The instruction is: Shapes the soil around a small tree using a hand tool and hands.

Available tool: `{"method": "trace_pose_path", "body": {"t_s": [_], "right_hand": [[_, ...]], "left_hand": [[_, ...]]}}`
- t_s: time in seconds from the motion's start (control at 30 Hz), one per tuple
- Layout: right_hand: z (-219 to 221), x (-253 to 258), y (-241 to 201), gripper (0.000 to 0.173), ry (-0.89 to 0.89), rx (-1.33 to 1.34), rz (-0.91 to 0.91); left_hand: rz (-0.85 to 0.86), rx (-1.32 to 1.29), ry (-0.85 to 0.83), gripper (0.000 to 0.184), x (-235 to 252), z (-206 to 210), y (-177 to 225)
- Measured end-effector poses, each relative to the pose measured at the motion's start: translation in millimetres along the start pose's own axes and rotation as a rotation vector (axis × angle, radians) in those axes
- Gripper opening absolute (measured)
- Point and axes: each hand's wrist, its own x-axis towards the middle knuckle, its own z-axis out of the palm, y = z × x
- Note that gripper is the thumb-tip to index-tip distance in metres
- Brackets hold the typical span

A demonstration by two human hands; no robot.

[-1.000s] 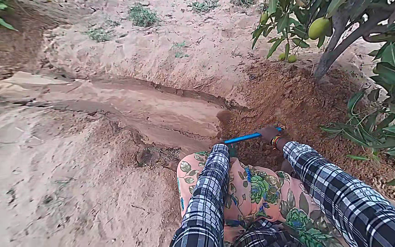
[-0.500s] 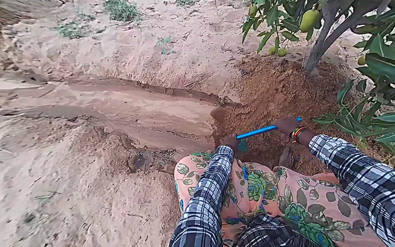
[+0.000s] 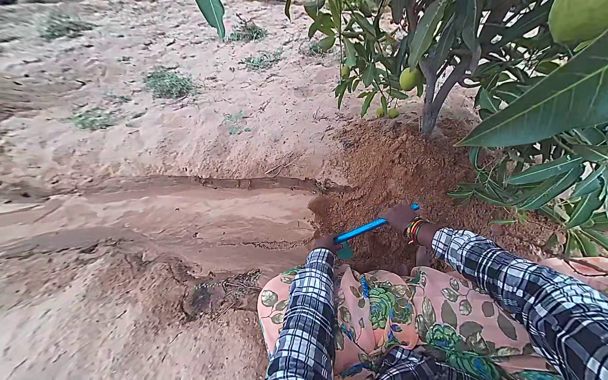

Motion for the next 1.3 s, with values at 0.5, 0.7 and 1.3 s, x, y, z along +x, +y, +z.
{"method": "trace_pose_path", "body": {"t_s": [0.5,0.7,1.3], "right_hand": [[-100.0,-106.3,198.2,0.034,0.632,-0.016,0.511],[-55.8,-49.7,121.3,0.041,0.554,0.217,0.257],[12.5,32.0,-18.7,0.047,0.061,0.292,-0.085]], "left_hand": [[0.524,-0.063,0.4,0.045,-12.8,-71.8,240.7],[0.347,0.084,0.456,0.041,-36.3,-97.8,139.7],[-0.035,0.157,0.312,0.034,-60.1,-83.1,-127.8]]}}
